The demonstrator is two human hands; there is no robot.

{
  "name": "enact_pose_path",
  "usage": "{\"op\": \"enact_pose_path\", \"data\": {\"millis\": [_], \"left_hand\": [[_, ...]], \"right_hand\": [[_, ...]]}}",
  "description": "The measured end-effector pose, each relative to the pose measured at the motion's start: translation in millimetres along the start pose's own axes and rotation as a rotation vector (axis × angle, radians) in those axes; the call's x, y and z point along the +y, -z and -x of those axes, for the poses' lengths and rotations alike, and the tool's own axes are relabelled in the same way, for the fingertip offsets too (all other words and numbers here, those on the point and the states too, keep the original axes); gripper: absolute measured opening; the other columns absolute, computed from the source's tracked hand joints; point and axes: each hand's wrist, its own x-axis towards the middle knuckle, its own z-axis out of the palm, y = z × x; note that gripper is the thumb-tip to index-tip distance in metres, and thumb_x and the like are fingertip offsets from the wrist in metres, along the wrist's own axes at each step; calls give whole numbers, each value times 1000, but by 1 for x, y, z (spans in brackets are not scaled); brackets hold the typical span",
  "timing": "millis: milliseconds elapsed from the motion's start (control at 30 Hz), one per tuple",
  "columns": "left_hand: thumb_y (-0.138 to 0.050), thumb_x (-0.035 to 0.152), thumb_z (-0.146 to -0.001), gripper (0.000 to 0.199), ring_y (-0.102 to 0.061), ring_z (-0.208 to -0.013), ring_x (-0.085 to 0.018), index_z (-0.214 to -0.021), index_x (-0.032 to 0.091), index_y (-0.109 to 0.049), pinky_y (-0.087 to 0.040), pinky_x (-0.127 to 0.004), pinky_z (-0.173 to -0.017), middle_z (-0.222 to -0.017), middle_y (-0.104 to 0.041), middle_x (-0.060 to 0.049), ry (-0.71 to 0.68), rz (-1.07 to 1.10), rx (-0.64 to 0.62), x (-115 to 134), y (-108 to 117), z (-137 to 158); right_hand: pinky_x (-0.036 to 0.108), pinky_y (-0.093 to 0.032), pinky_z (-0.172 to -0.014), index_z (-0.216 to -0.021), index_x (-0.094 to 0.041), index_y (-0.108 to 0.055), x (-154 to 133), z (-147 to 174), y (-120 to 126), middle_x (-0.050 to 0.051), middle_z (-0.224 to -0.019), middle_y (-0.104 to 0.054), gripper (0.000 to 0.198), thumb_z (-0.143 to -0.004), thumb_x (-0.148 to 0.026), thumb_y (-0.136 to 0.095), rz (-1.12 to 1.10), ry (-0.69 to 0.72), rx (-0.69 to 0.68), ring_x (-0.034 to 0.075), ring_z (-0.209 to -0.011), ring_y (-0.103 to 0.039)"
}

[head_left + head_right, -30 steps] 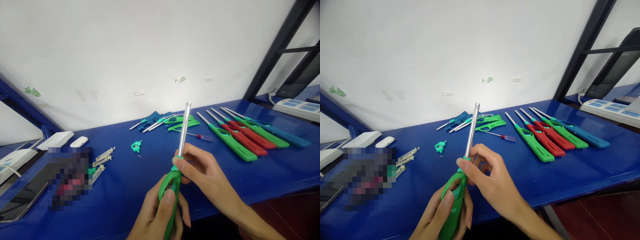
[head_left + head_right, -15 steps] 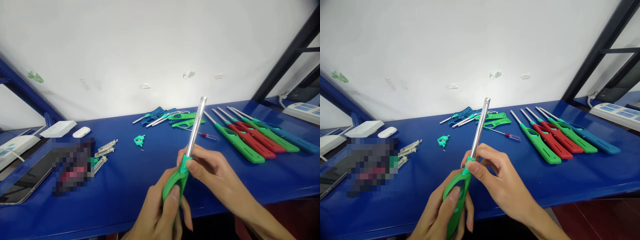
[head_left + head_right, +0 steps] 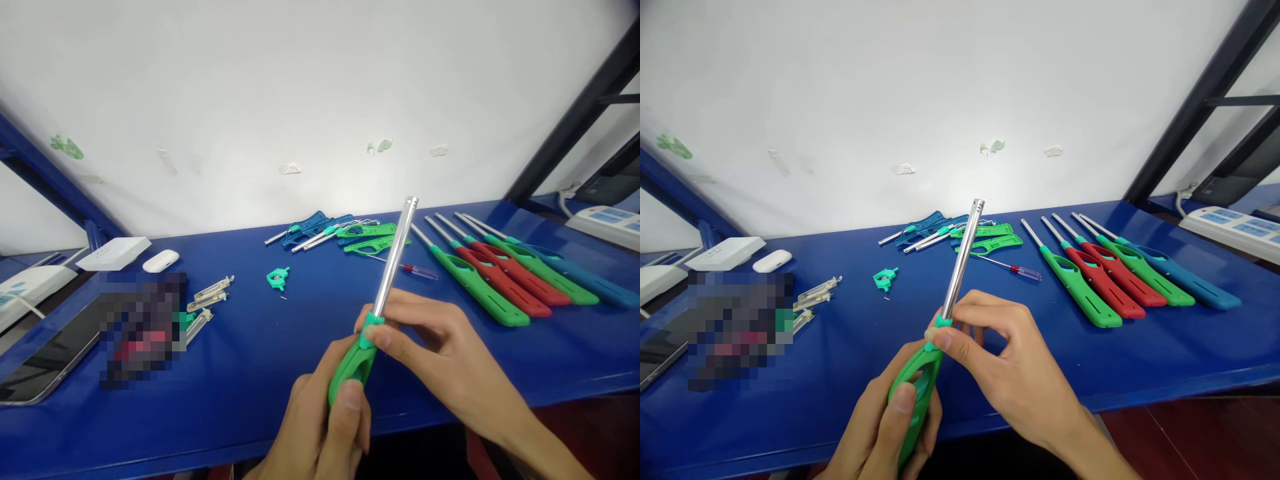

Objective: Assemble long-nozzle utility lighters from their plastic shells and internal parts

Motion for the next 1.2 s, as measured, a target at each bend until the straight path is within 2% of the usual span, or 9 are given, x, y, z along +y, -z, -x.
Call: {"op": "enact_pose_path", "data": {"millis": [167, 300, 467, 667, 833, 900, 1033, 1133, 1200], "left_hand": [[-39, 61, -112, 62, -38, -46, -10, -158, 22, -53, -36, -22, -44, -67, -57, 3, -21, -134, 58, 8, -7, 1], [-33, 69, -110, 73, -39, -46, -11, -160, 20, -51, -33, -22, -43, -62, -52, 3, -17, -186, 39, 17, -11, -2], [-33, 75, -108, 79, -38, -43, -10, -154, 15, -58, -34, -21, -41, -57, -47, 5, 17, -164, -31, 16, -9, -7], [-39, 77, -105, 78, -34, -41, -9, -149, 15, -59, -31, -21, -38, -64, -49, 5, 92, -84, 19, 7, -6, -9], [-41, 81, -102, 82, -37, -44, -9, -144, 15, -65, -32, -22, -43, -62, -51, 4, 94, -123, -84, 13, -3, -13], [-42, 81, -101, 81, -38, -45, -9, -145, 17, -64, -34, -22, -45, -62, -51, 4, 105, -125, -101, 16, -3, -14], [-47, 81, -100, 80, -37, -43, -7, -144, 18, -65, -31, -19, -43, -59, -50, 5, 82, -22, -121, 17, -4, -16], [-52, 79, -99, 76, -35, -36, -6, -143, 19, -63, -30, -17, -38, -57, -51, 6, 133, 247, -146, 16, -1, -23], [-49, 73, -104, 65, -41, -36, -8, -139, 19, -64, -35, -18, -39, -59, -55, 5, 100, 454, -78, 14, 6, -30]], "right_hand": [[29, -46, -76, -81, -29, -79, 0, 1, -2, -1, -89, -71, 26, -97, -49, -76, 21, -30, 21, 17, -85, -63], [28, -46, -74, -80, -31, -78, -1, 5, -3, -2, -87, -68, 23, -98, -46, -76, 9, -47, 23, 16, -83, -60], [29, -46, -74, -80, -29, -78, 3, 8, -5, -1, -93, -68, 26, -98, -48, -74, -8, -74, 47, 17, -84, -60], [28, -45, -72, -85, -26, -75, 12, 6, -12, 0, -92, -60, 25, -101, -46, -71, -30, -33, 60, 15, -82, -56], [26, -42, -59, -95, -24, -69, 14, 5, -12, -2, -82, -56, 44, -107, -63, -52, -210, -56, 48, 11, -63, -46], [25, -36, -52, -90, -23, -66, 14, 3, -12, -4, -75, -51, 46, -105, -65, -57, -223, -61, 78, 10, -58, -38], [24, -32, -50, -86, -22, -63, 17, 3, -16, -5, -72, -45, 43, -102, -63, -65, -228, -72, 83, 9, -57, -33], [24, -39, -54, -113, -27, -63, 22, 9, -20, -2, -85, -54, 42, -108, -66, -48, -237, -80, 39, 12, -65, -44], [25, -44, -61, -130, -31, -55, 26, 13, -21, 0, -96, -57, 43, -111, -66, -38, -202, -112, 0, 15, -76, -51]]}}
